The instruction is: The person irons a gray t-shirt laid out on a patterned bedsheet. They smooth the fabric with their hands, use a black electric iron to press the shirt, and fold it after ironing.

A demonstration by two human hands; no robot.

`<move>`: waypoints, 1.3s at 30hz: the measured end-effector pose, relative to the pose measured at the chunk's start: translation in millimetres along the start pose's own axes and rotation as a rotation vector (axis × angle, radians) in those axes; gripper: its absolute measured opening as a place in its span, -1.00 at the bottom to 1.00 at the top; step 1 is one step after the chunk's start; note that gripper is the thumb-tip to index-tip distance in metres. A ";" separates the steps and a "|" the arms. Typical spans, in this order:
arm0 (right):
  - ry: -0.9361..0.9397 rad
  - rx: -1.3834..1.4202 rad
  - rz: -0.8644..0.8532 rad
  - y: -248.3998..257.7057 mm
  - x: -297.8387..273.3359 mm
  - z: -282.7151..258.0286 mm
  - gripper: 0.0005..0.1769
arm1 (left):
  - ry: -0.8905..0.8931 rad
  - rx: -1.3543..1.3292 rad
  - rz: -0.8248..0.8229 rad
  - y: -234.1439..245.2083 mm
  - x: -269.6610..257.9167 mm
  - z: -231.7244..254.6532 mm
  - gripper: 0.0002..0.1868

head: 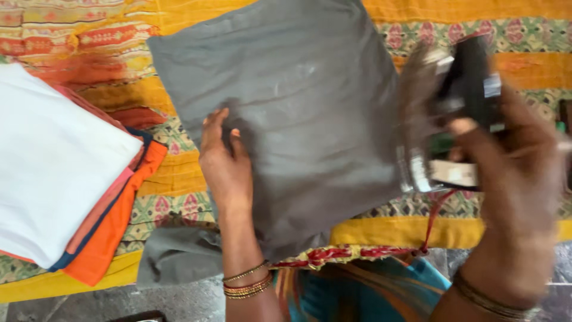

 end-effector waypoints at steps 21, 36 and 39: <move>-0.152 0.084 -0.597 -287.1 -49.5 -6.9 -0.33 | 0.398 -0.040 -0.122 56.0 17.2 -95.2 -0.60; -0.031 0.163 -0.714 -342.4 -26.8 -24.8 -0.41 | 0.462 -0.064 -0.324 52.9 5.6 -100.9 -0.62; 0.037 0.155 -0.728 -359.4 -16.9 -30.2 -0.37 | 0.386 -0.033 -0.258 55.0 7.1 -101.7 -0.66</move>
Point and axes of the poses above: each hand's wrist, its own x-axis towards the middle knuckle, its own y-axis out of the back of the hand, z = x × y, the point moved 10 cm from there along x, towards the middle knuckle, and after that the axes turned 5 degrees about x, right-handed, at the moved point
